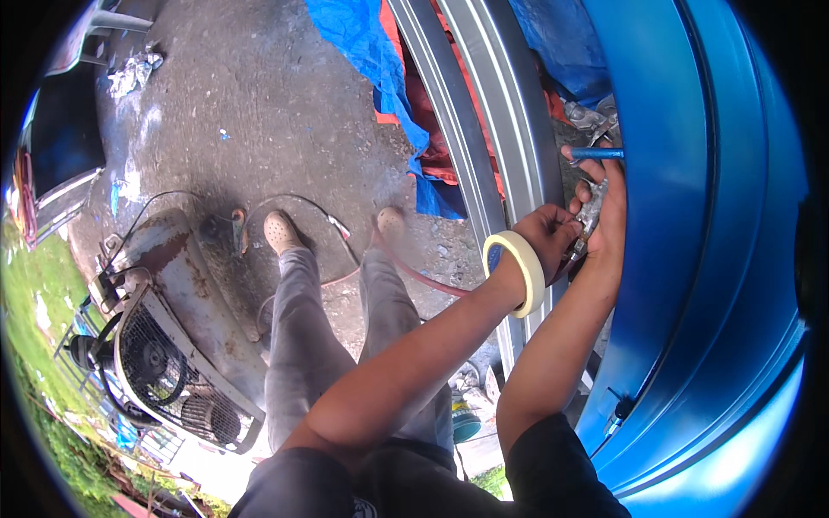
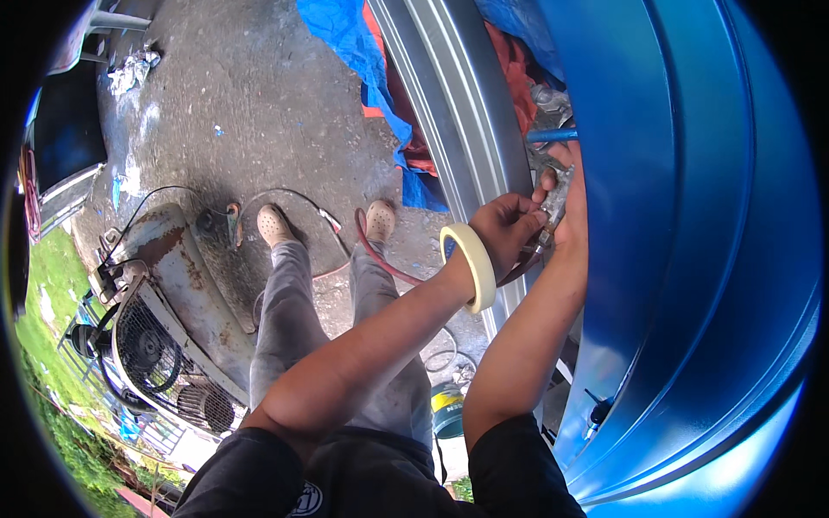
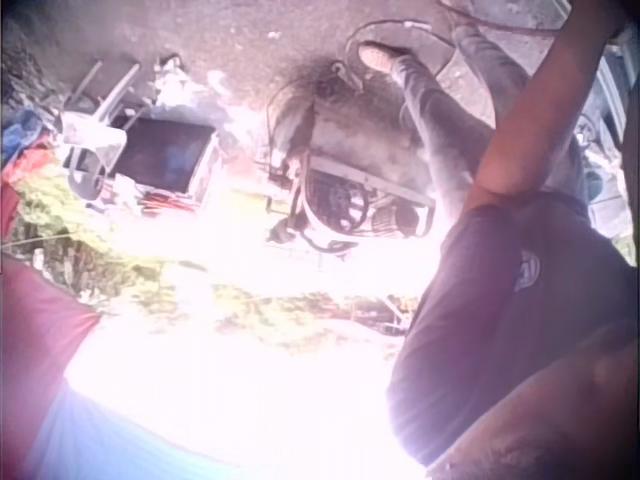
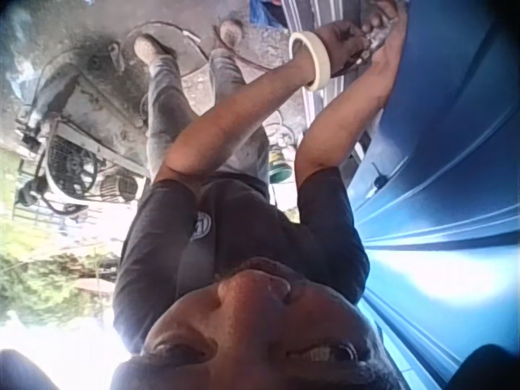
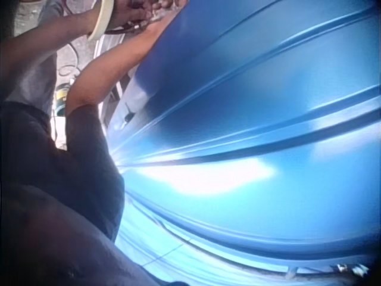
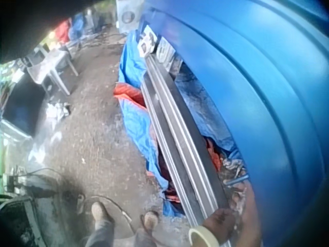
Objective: The person uses a spray gun to apply paint to a long, curved metal frame. They move the spray gun along the length of the frame, adjusting their position to cover different sections. The person also briefly handles a roll of tape during the process.
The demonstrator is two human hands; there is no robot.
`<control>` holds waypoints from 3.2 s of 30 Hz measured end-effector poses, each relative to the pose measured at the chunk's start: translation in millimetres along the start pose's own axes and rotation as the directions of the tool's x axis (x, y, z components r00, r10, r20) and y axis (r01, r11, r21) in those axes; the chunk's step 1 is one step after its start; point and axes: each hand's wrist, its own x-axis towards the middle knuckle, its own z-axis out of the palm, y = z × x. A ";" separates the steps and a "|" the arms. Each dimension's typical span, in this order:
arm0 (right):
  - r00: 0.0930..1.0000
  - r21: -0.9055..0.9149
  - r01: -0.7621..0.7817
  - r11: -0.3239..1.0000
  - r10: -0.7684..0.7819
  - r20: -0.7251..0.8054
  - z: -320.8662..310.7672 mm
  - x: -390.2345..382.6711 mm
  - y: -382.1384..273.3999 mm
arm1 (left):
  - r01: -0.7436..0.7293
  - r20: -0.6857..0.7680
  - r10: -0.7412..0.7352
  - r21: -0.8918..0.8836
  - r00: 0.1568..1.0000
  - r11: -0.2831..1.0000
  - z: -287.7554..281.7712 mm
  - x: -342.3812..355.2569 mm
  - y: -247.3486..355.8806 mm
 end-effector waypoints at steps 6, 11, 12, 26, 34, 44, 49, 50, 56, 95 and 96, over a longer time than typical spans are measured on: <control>0.988 -0.049 0.132 0.990 -0.127 0.091 2.3 11.9 -9.8 | -0.050 0.001 0.050 -0.012 0.999 0.999 4.8 7.8 6.1; 0.981 0.018 0.118 0.993 -0.119 0.150 8.4 18.7 -17.4 | -0.049 0.001 0.049 0.001 0.999 0.999 3.4 10.9 22.7; 0.982 0.042 0.108 0.993 -0.113 0.154 10.6 21.6 -17.1 | -0.062 0.023 0.062 -0.026 0.998 0.998 0.6 11.9 26.7; 0.881 0.024 0.290 0.957 -0.277 0.383 31.1 91.7 -46.9 | -0.162 0.152 0.121 0.984 0.981 0.077 -290.9 -78.2 -41.2; 0.909 -0.168 0.353 0.920 -0.295 0.296 62.0 97.9 -62.2 | -0.446 0.366 0.292 0.849 0.883 0.283 -261.6 -174.5 -29.9; 0.864 -0.132 0.449 0.884 -0.391 0.318 85.1 137.3 -64.1 | -0.445 0.378 0.252 0.611 0.891 0.655 -183.4 -189.2 13.0; 0.806 0.109 0.476 0.873 -0.482 0.344 92.7 148.0 -63.3 | -0.412 0.349 0.236 0.620 0.907 0.668 -171.9 -184.4 26.8; 0.771 0.184 0.494 0.850 -0.526 0.360 92.8 148.4 -63.2 | -0.404 0.333 0.241 0.615 0.911 0.676 -175.8 -185.0 28.0; 0.691 0.497 0.392 0.774 -0.605 0.397 98.8 135.6 -69.8 | -0.322 0.178 0.270 0.441 0.946 0.838 -201.0 -202.2 57.3; 0.607 -0.118 0.741 0.661 -0.585 0.537 160.8 249.5 -55.0 | -0.175 0.437 -0.035 0.431 0.899 0.885 -111.2 -68.7 34.6; 0.618 -0.139 0.735 0.664 -0.571 0.541 164.8 248.5 -54.5 | -0.126 0.410 -0.079 0.450 0.909 0.884 -112.4 -70.5 36.3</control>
